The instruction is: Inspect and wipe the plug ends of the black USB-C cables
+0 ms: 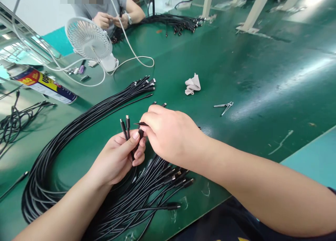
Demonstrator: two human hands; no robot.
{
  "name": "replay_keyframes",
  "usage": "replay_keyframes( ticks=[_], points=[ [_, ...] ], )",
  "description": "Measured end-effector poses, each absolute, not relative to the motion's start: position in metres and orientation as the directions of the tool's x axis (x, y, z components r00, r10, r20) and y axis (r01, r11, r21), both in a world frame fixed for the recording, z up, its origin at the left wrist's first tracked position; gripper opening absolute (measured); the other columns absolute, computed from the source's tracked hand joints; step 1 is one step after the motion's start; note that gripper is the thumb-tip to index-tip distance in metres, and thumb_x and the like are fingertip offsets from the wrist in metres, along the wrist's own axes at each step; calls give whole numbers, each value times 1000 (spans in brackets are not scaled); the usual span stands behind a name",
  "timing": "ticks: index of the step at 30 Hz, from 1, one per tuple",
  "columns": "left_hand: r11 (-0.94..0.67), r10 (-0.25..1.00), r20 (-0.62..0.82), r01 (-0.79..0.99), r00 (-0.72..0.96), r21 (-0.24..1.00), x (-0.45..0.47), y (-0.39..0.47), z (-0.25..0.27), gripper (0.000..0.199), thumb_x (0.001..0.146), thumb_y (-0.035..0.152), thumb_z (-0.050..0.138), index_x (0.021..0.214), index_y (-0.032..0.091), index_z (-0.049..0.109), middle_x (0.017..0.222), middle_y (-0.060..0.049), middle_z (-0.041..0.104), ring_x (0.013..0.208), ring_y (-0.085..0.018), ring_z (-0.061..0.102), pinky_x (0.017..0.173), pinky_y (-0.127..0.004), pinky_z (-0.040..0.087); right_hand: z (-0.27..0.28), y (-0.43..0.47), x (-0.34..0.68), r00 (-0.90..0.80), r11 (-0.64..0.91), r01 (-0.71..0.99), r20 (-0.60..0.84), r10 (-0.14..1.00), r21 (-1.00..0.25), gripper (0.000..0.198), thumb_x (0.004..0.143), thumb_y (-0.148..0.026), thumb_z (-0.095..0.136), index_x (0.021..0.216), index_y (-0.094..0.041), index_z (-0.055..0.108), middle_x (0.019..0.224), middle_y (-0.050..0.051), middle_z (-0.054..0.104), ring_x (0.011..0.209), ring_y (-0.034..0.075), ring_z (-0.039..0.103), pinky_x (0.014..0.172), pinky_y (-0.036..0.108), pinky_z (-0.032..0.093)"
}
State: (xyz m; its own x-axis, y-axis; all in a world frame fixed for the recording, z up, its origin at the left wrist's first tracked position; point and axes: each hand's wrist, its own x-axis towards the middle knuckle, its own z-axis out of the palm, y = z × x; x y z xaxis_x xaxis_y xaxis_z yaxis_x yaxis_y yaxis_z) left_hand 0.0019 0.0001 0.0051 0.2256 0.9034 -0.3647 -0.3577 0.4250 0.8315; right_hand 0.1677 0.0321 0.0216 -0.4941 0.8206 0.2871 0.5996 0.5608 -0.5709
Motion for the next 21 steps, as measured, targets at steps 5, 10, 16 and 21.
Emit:
replay_keyframes(
  ticks=[5,10,16,21],
  points=[
    [439,897,-381,-336,226,833,2,0,4,25,72,31,82,71,11,67,63,0,58,47,-5,44,38,-16,33,20,35,170,-505,576,605,295,811,-549,21,92,-14,50,86,-15,70,86,4,65,71,14,57,63,26,39],
    [436,895,-380,-284,231,854,1,0,3,27,75,32,79,66,11,64,59,0,55,45,-5,42,40,-17,32,21,35,171,-530,595,618,288,798,-514,22,92,-14,50,84,-14,71,83,4,65,70,14,56,62,26,38],
    [443,891,-386,-268,241,856,0,0,2,26,76,33,78,68,12,65,59,0,55,46,-6,43,40,-18,32,23,35,171,-531,571,615,250,810,-543,22,91,-13,51,85,-13,72,84,6,65,71,15,57,64,27,40],
    [447,889,-390,-273,241,852,0,1,3,26,75,33,78,67,12,65,59,0,56,46,-6,43,40,-18,32,24,38,171,-523,557,589,249,815,-586,21,91,-14,53,82,-15,72,82,4,66,71,14,57,66,27,41]
  ],
)
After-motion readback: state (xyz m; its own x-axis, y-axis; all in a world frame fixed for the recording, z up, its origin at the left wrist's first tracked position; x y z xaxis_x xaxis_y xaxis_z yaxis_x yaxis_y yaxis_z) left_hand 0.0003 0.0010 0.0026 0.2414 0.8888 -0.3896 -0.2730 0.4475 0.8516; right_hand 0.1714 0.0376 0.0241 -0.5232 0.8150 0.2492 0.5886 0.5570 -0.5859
